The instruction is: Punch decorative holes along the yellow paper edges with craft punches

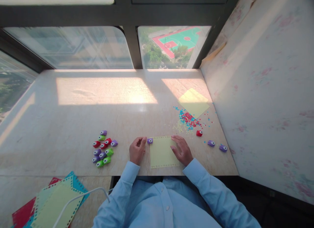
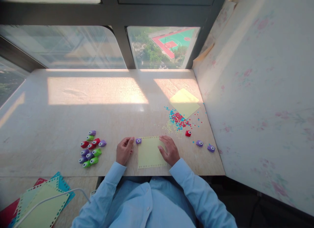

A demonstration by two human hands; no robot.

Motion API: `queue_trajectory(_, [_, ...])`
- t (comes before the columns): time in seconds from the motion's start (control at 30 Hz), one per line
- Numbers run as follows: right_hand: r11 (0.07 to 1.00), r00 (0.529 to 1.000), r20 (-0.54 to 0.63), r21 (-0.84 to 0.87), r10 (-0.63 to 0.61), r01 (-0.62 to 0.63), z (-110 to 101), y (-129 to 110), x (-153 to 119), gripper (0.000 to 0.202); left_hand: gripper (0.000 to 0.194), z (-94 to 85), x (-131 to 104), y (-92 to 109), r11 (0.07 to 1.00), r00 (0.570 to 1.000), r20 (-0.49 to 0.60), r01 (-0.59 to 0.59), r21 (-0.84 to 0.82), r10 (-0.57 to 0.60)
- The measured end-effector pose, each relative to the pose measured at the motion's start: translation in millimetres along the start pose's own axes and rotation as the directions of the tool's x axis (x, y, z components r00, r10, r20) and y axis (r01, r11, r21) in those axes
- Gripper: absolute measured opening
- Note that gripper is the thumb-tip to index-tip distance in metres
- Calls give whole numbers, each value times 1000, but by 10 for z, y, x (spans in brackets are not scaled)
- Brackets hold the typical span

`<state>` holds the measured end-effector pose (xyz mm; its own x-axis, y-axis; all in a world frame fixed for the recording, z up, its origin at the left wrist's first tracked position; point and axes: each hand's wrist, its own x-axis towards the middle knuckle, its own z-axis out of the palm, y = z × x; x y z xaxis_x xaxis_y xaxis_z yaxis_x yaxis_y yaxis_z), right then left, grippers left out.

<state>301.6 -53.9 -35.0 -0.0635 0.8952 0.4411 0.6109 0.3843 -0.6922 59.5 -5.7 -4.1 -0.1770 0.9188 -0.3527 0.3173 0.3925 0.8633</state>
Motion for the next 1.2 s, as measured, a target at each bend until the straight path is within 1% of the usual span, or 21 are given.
queue_trajectory(0.13, [1000, 1000, -25, -9, 6, -6, 18, 14, 6, 36, 50, 0, 28, 28, 999, 999, 24, 21, 27, -22])
queue_trajectory(0.3, [1000, 999, -42, -14, 22, -23, 42, 42, 1, 33, 59, -1, 146, 23, 985, 995, 83, -72, 159, 59])
queue_trajectory(0.43, [999, 998, -49, -14, 50, -51, 59, 60, -7, 31, 64, 0, 239, 37, 982, 990, 140, -54, 179, 29])
queue_trajectory(0.6, [998, 995, -77, -1, 69, -69, 64, 82, -9, 28, 69, 11, 288, 26, 977, 980, 199, -61, 203, 20])
queue_trajectory(0.77, [994, 984, -141, 7, 105, -106, 57, 122, -11, 25, 68, 20, 309, -7, 976, 976, 216, -67, 206, 21])
queue_trajectory(1.03, [983, 969, -165, 41, 182, -178, 60, 157, -22, 28, 67, 12, 307, 4, 973, 975, 221, -65, 223, 15])
queue_trajectory(1.2, [982, 966, -177, 56, 186, -179, 63, 152, -13, 28, 68, 14, 315, 5, 974, 973, 230, -66, 216, 15])
